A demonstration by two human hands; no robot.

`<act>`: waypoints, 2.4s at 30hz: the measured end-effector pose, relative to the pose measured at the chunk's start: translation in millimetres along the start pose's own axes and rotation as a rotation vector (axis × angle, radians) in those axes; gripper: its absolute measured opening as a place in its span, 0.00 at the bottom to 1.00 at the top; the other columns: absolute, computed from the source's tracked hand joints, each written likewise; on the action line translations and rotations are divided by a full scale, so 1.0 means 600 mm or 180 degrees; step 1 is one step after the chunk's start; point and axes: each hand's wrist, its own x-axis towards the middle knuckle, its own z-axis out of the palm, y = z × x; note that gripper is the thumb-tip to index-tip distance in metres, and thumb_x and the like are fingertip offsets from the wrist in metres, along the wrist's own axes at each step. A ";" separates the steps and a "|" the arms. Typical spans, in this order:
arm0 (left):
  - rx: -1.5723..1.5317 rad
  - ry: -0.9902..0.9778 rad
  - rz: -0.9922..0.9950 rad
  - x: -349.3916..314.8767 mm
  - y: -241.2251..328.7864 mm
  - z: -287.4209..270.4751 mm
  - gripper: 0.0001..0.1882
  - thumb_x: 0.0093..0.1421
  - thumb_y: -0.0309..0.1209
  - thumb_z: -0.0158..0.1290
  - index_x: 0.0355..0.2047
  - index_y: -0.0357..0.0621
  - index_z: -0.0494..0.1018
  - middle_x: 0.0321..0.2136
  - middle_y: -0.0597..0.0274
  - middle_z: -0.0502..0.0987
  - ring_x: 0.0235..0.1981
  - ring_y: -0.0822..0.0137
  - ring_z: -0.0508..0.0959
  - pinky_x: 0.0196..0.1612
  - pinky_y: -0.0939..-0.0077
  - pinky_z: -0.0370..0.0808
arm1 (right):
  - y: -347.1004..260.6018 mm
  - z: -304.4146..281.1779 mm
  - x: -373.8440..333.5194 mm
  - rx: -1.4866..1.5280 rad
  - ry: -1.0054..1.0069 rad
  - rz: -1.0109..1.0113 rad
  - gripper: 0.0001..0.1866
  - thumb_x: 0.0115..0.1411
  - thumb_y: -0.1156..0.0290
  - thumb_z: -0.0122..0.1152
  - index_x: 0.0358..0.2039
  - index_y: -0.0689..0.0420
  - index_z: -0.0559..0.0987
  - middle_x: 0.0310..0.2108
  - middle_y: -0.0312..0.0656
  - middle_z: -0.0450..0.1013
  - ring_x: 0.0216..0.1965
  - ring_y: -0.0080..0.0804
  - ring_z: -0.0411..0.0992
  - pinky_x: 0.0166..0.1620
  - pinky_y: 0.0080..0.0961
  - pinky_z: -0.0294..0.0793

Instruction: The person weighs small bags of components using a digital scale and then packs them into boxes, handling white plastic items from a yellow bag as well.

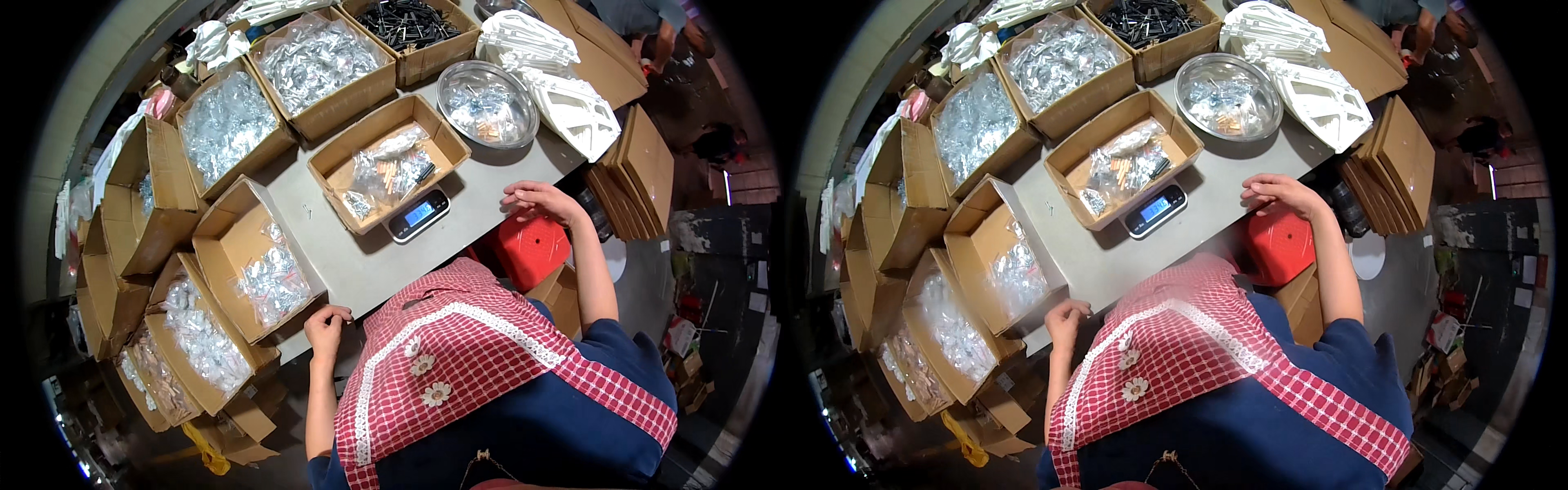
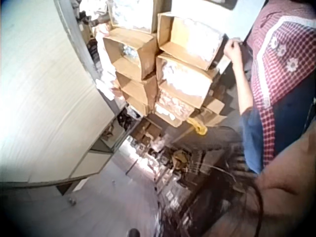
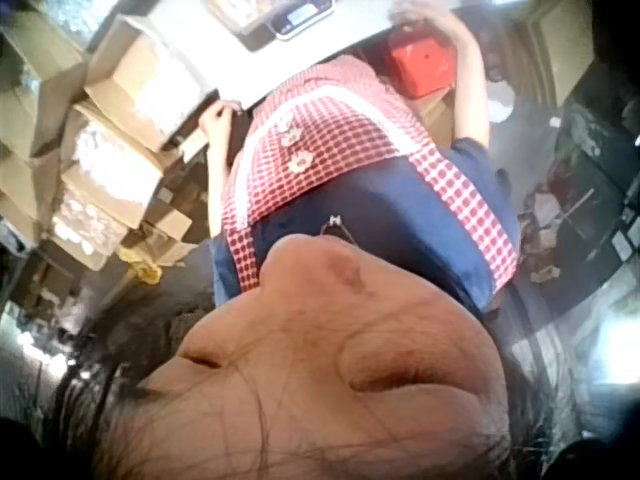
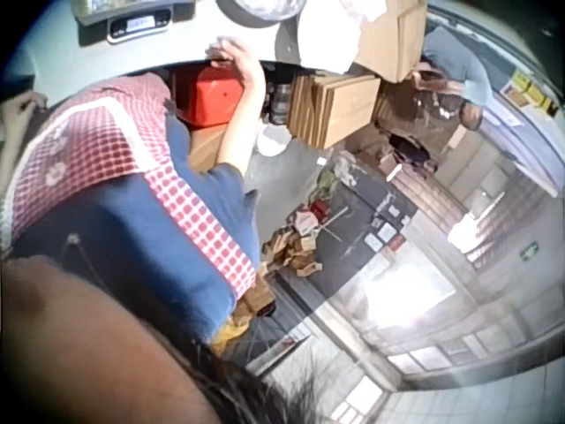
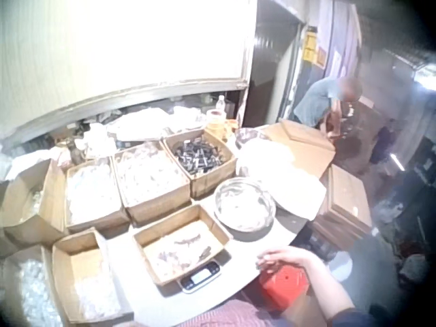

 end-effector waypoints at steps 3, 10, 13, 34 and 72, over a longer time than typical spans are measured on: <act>-0.0162 0.0299 -0.0224 -0.001 0.022 0.021 0.10 0.48 0.16 0.45 0.21 0.36 0.77 0.24 0.63 0.79 0.23 0.76 0.73 0.28 0.82 0.69 | -0.016 -0.018 0.037 -0.0071 -0.0319 -0.0067 0.27 0.61 0.54 0.53 0.54 0.60 0.67 0.47 0.43 0.71 0.42 0.29 0.72 0.44 0.28 0.75; 0.0163 0.1534 0.0328 0.018 0.030 0.097 0.08 0.52 0.20 0.46 0.26 0.39 0.76 0.24 0.64 0.78 0.24 0.76 0.72 0.30 0.81 0.67 | -0.024 0.008 0.134 0.0328 -0.0847 -0.0237 0.35 0.60 0.47 0.53 0.58 0.60 0.62 0.54 0.45 0.62 0.47 0.29 0.69 0.44 0.29 0.75; 0.1154 0.1967 0.0724 0.021 0.019 0.120 0.06 0.54 0.25 0.46 0.28 0.43 0.73 0.28 0.62 0.77 0.30 0.65 0.74 0.42 0.70 0.64 | -0.039 0.021 0.164 0.0003 -0.0917 -0.0296 0.38 0.59 0.41 0.50 0.59 0.58 0.61 0.57 0.42 0.59 0.50 0.29 0.66 0.44 0.31 0.76; 0.2536 0.2691 0.0870 0.022 -0.002 0.171 0.13 0.57 0.34 0.45 0.36 0.36 0.69 0.38 0.49 0.72 0.42 0.48 0.69 0.48 0.56 0.62 | -0.285 -0.116 0.088 0.2624 -0.1362 -0.0446 0.42 0.53 0.45 0.52 0.60 0.60 0.58 0.55 0.54 0.61 0.54 0.52 0.63 0.54 0.55 0.66; 0.1960 0.3140 0.0014 0.187 0.075 0.211 0.10 0.56 0.28 0.43 0.30 0.32 0.70 0.28 0.47 0.72 0.32 0.52 0.70 0.39 0.61 0.66 | -0.512 -0.552 0.271 -0.2637 0.4831 -0.3284 0.47 0.34 0.66 0.75 0.55 0.60 0.61 0.51 0.51 0.60 0.54 0.48 0.61 0.55 0.38 0.63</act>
